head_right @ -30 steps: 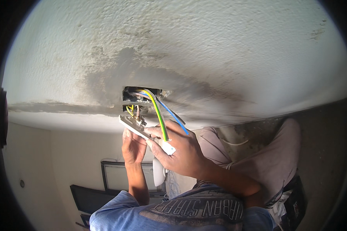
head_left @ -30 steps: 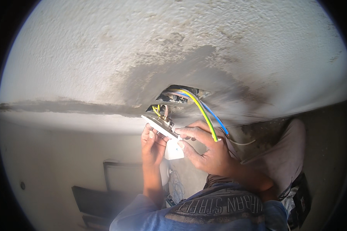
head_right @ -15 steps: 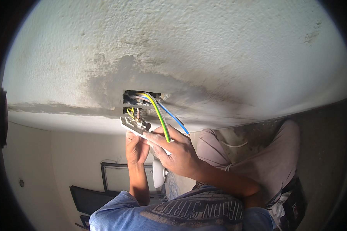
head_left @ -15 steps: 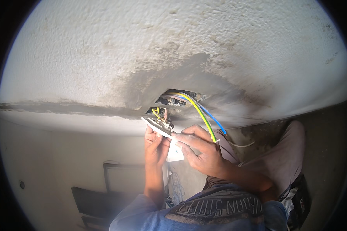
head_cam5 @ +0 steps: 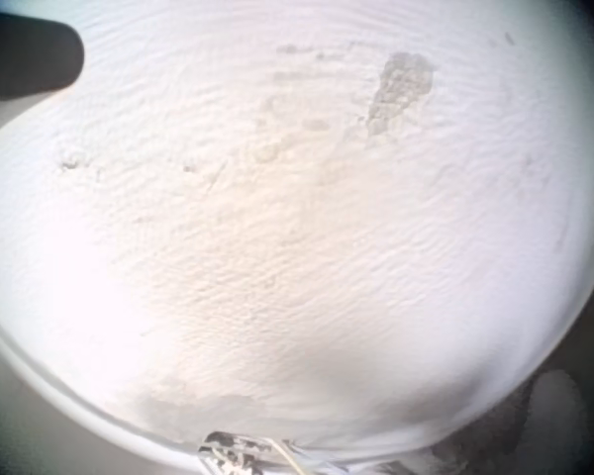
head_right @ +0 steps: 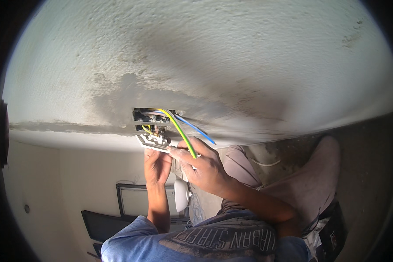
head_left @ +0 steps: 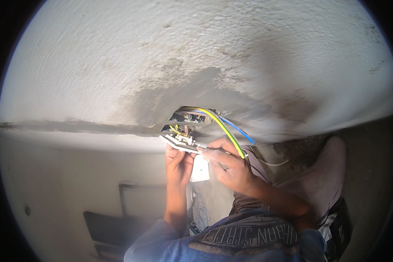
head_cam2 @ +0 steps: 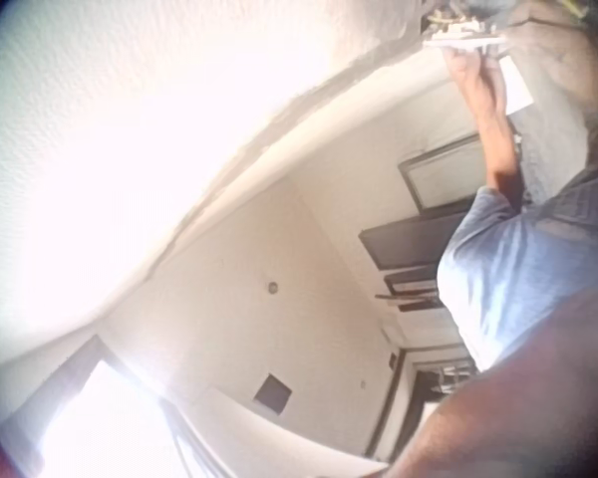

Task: The person connects wires to the terminals of an electrical outlet by hand and using a screwdriver, then positions the outlet into the wall socket.

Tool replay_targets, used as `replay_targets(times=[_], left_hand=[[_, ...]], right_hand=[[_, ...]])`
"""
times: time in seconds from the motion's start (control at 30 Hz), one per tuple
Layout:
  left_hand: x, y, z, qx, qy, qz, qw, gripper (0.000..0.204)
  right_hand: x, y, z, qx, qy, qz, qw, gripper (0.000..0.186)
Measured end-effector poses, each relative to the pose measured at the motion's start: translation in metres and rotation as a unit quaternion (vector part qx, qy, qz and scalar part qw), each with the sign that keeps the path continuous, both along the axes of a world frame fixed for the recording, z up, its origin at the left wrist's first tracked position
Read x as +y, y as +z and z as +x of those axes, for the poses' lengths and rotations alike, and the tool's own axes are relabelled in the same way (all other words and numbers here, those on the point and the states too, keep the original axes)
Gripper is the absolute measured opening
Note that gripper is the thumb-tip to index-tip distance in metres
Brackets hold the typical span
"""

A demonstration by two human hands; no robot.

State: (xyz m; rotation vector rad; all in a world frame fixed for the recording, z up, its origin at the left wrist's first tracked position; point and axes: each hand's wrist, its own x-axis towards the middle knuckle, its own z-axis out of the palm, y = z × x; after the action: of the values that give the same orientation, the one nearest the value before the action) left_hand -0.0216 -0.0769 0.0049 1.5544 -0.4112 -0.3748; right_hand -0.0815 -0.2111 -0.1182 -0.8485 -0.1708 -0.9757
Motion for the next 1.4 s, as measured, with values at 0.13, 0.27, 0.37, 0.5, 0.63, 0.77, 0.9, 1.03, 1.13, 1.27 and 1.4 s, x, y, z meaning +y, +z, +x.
replay_targets(times=[0.13,0.27,0.37,0.5,0.63,0.77,0.9,1.03,1.13,1.27,1.4], left_hand=[[-0.005,0.005,-0.006,-0.020,0.015,0.013,1.000,0.051],[-0.026,0.011,-0.022,-0.070,0.033,0.028,0.997,0.063],[-0.028,0.001,-0.036,-0.247,0.105,0.188,0.945,0.079],[-0.059,0.003,-0.056,-0.294,0.127,0.198,0.926,0.096],[-0.057,0.024,-0.056,-0.256,0.094,0.297,0.915,0.097],[-0.066,0.048,-0.060,-0.174,0.061,0.373,0.910,0.085],[-0.082,0.066,-0.073,-0.121,0.096,0.393,0.906,0.071],[-0.084,0.077,-0.067,-0.094,0.095,0.408,0.903,0.070],[-0.074,0.084,-0.059,-0.085,0.091,0.451,0.884,0.075],[-0.070,0.073,-0.061,-0.126,0.089,0.476,0.866,0.086],[-0.061,0.062,-0.056,-0.177,0.064,0.476,0.859,0.087]], right_hand=[[-0.004,0.004,-0.006,0.000,0.015,-0.010,1.000,0.038],[-0.007,0.007,-0.009,-0.009,0.036,0.005,0.999,0.036],[-0.002,0.009,-0.012,-0.008,0.023,-0.014,1.000,0.035],[-0.001,0.014,-0.017,-0.035,0.054,0.010,0.998,0.038],[-0.001,0.022,-0.026,-0.061,0.063,0.009,0.996,0.043],[-0.009,0.027,-0.037,-0.095,0.069,0.036,0.992,0.044],[-0.012,0.035,-0.049,-0.119,0.088,0.049,0.988,0.049],[0.000,0.037,-0.038,-0.121,0.103,0.037,0.987,0.050],[0.001,0.027,-0.030,-0.110,0.170,0.038,0.979,0.048],[-0.004,0.015,-0.011,-0.092,0.229,0.145,0.958,0.051],[-0.026,0.018,-0.001,-0.098,0.336,0.138,0.927,0.049]])
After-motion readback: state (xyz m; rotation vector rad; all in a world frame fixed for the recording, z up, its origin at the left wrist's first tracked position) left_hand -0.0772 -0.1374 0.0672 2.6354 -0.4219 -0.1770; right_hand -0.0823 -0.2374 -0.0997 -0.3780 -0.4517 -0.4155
